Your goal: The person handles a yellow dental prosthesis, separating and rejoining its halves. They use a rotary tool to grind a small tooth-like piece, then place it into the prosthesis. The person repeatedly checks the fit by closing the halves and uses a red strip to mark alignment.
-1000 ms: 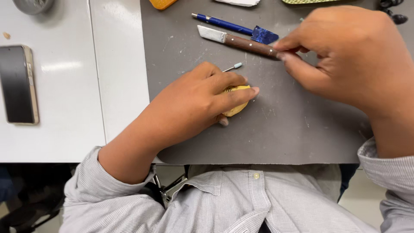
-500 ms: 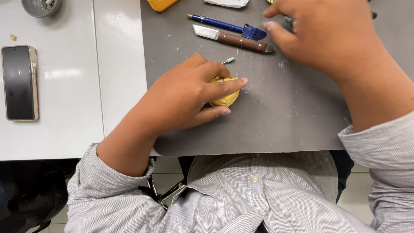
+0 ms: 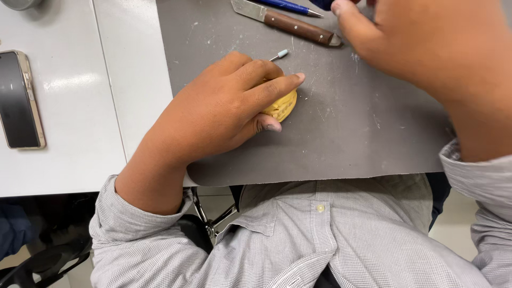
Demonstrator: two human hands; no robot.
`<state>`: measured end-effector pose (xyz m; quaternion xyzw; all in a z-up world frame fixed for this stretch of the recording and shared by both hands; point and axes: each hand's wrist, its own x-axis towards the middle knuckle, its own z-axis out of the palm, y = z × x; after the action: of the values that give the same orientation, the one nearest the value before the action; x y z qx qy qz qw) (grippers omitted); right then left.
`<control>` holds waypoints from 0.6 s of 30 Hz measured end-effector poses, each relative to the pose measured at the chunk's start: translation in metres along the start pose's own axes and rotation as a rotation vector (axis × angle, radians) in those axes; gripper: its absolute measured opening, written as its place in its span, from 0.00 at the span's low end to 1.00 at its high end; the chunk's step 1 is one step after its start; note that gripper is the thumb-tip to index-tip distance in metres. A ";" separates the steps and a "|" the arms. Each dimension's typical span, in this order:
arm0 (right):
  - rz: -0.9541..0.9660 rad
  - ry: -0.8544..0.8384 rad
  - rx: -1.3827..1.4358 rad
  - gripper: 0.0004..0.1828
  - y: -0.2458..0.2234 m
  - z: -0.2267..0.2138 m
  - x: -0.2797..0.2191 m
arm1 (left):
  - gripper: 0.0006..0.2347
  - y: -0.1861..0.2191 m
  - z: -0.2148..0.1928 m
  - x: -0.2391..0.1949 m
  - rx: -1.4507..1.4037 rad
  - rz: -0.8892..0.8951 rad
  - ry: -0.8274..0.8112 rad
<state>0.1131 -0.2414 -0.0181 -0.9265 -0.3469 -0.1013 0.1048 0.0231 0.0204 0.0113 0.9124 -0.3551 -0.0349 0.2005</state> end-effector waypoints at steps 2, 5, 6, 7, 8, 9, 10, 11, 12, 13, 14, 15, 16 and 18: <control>0.020 -0.023 0.282 0.12 0.001 -0.004 -0.006 | 0.25 0.001 0.000 -0.001 -0.012 -0.022 -0.010; 0.065 -0.151 0.622 0.09 -0.001 -0.013 -0.010 | 0.25 0.000 -0.001 -0.002 -0.039 -0.037 -0.007; 0.111 -0.206 0.607 0.08 -0.004 -0.017 -0.012 | 0.24 0.001 -0.001 -0.003 -0.052 -0.042 -0.006; 0.156 -0.261 0.592 0.08 -0.006 -0.021 -0.014 | 0.24 0.001 -0.001 -0.003 -0.066 -0.047 -0.004; 0.058 -0.245 0.528 0.08 -0.008 -0.026 -0.015 | 0.24 0.001 -0.001 -0.003 -0.079 -0.052 0.001; -0.041 -0.229 0.464 0.08 -0.010 -0.031 -0.015 | 0.24 0.001 -0.002 -0.003 -0.084 -0.050 0.000; -0.141 -0.212 0.398 0.08 -0.013 -0.034 -0.014 | 0.23 0.000 -0.002 -0.003 -0.088 -0.049 0.001; -0.174 -0.218 0.356 0.08 -0.018 -0.036 -0.015 | 0.23 0.000 -0.002 -0.003 -0.092 -0.049 0.003; -0.205 -0.226 0.314 0.08 -0.023 -0.038 -0.017 | 0.23 0.000 -0.002 -0.004 -0.096 -0.054 0.001; -0.237 -0.235 0.273 0.08 -0.027 -0.039 -0.018 | 0.24 0.000 -0.001 -0.004 -0.100 -0.060 -0.001; -0.254 -0.231 0.265 0.07 -0.030 -0.040 -0.019 | 0.24 0.000 -0.001 -0.004 -0.102 -0.064 -0.001; -0.271 -0.227 0.257 0.07 -0.032 -0.040 -0.020 | 0.24 0.000 0.000 -0.004 -0.105 -0.063 0.000; -0.287 -0.222 0.248 0.07 -0.034 -0.041 -0.020 | 0.24 0.000 0.000 -0.003 -0.107 -0.060 0.001; -0.282 -0.203 0.237 0.07 -0.035 -0.042 -0.021 | 0.24 0.000 -0.001 -0.003 -0.112 -0.056 -0.001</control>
<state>0.0693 -0.2394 0.0214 -0.8555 -0.4912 0.0204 0.1624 0.0207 0.0225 0.0118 0.9092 -0.3272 -0.0608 0.2501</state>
